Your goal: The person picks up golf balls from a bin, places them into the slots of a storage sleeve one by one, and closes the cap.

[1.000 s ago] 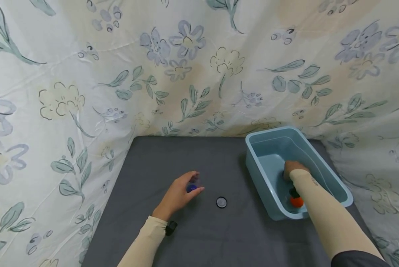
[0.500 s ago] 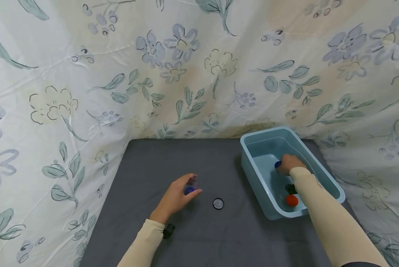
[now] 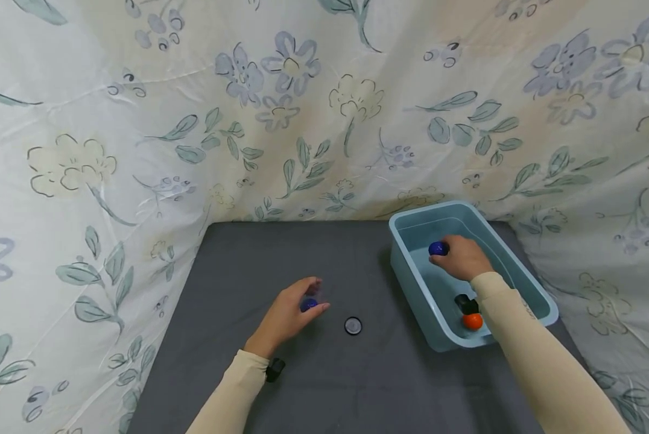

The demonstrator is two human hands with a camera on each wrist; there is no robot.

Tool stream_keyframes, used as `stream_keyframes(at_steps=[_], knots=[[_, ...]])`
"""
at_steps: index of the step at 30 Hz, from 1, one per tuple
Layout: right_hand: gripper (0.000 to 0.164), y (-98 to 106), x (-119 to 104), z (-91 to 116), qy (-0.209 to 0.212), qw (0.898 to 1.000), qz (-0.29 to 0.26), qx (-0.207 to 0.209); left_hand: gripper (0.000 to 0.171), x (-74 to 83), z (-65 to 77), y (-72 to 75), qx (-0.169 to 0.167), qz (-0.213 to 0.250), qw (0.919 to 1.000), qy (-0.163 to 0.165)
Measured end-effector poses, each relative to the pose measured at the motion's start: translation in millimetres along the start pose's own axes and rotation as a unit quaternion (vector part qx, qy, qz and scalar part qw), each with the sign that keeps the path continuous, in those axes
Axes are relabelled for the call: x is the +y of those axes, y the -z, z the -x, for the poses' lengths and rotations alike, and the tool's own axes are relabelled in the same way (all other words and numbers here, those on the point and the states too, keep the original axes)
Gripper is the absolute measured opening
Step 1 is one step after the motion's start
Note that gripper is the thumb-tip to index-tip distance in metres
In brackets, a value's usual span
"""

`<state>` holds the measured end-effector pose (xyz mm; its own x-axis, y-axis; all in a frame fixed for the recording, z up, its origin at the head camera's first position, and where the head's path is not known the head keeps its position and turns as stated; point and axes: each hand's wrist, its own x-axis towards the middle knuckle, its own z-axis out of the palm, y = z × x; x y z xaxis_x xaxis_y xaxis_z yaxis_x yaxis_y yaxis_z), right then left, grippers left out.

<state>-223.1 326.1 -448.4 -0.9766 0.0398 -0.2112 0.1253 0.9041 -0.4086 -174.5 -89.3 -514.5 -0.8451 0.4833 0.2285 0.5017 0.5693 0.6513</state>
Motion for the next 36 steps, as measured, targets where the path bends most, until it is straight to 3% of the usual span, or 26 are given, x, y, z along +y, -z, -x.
stream_keyframes(at_steps=[9,17,26,36], knots=[[0.057,15,-33,21,0.053,0.997,-0.020,0.050,0.050,-1.2,1.3,-0.5,0.012,-0.004,0.9999,-0.002],[0.060,19,-60,39,0.075,0.992,-0.047,0.085,0.050,-3.3,3.8,-1.3,0.020,-0.017,0.9994,-0.021],[0.059,0,-91,58,0.135,0.979,-0.099,0.118,0.049,-1.4,4.4,0.3,0.019,-0.013,0.9993,-0.031],[0.058,-27,-118,71,0.161,0.962,-0.196,0.097,0.049,2.4,2.6,1.0,0.010,-0.006,0.9996,-0.026]])
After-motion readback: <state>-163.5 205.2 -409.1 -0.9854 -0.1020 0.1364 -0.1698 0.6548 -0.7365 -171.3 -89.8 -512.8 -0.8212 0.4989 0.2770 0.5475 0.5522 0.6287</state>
